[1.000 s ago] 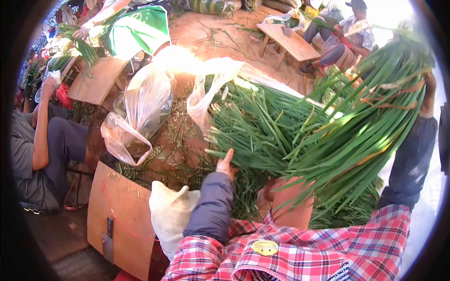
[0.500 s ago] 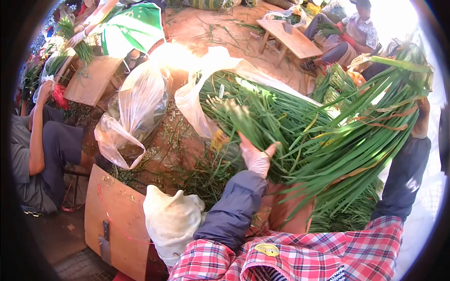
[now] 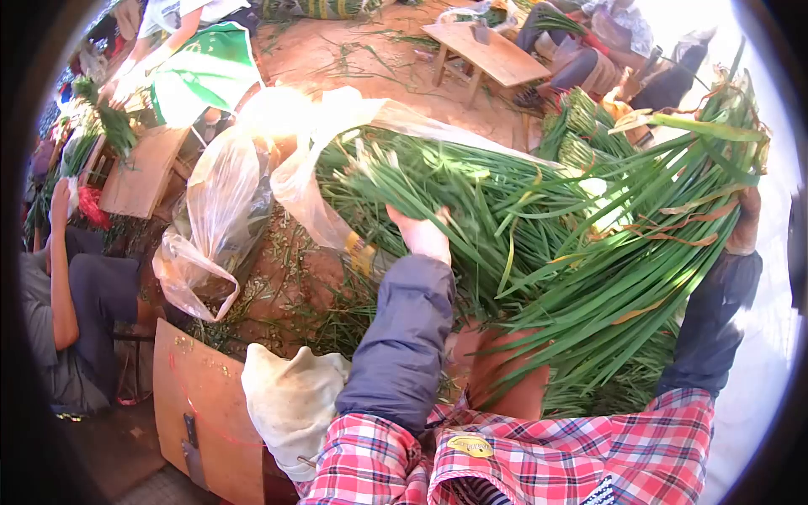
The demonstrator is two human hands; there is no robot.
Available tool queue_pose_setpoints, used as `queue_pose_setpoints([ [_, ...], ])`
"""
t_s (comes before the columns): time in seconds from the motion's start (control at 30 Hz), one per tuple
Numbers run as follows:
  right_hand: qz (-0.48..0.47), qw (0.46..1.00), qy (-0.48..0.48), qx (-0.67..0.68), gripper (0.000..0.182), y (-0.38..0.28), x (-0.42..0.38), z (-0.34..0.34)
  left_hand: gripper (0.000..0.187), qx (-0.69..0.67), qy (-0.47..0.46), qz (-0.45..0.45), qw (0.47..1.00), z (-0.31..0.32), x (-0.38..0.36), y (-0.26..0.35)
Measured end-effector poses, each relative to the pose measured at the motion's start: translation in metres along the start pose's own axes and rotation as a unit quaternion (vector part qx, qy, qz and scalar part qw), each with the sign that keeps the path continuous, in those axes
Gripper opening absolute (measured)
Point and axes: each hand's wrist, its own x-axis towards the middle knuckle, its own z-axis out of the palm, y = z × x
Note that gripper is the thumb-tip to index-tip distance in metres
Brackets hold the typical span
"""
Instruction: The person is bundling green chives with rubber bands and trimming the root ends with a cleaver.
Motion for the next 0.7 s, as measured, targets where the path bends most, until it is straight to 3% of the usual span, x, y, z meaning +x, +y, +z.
queue_pose_setpoints([
  [0.03,0.008,1.000,0.006,0.009,0.059,-0.001,-0.004,-0.001,0.082,0.038,-0.030,0.051,0.998,0.012,-0.003,0.003],
  [0.2,0.030,0.999,0.017,0.035,0.059,0.000,-0.008,-0.025,0.089,0.132,-0.113,0.122,0.977,0.070,0.014,-0.001],
  [0.3,0.035,0.999,0.026,0.024,0.060,0.009,-0.005,-0.035,0.068,0.106,-0.021,0.067,0.992,0.043,0.047,-0.032],
  [0.33,0.035,0.999,0.024,0.016,0.060,0.012,-0.003,-0.038,0.052,-0.065,-0.025,-0.081,0.994,0.035,0.046,-0.008],
  [0.4,0.034,0.999,0.021,0.000,0.061,0.017,-0.002,-0.043,0.042,-0.100,-0.033,-0.151,0.983,-0.016,0.089,-0.037],
  [0.47,0.051,0.998,0.030,-0.001,0.061,0.018,0.001,-0.044,0.045,-0.041,-0.025,-0.134,0.990,-0.026,0.092,-0.038],
  [0.53,0.060,0.997,0.053,-0.005,0.060,0.017,0.003,-0.047,0.053,0.150,0.006,-0.083,0.985,-0.012,0.074,-0.022],
  [0.57,0.044,0.998,0.050,-0.009,0.060,0.017,0.004,-0.046,0.070,0.136,0.001,-0.050,0.989,-0.017,0.069,-0.022],
  [0.67,0.012,0.999,0.048,-0.009,0.060,0.012,-0.001,-0.041,0.089,0.405,0.031,0.054,0.912,-0.018,0.054,-0.012],
  [0.7,0.012,0.999,0.051,-0.001,0.059,0.007,-0.004,-0.041,0.087,0.466,0.008,0.035,0.884,-0.028,0.061,-0.012],
])
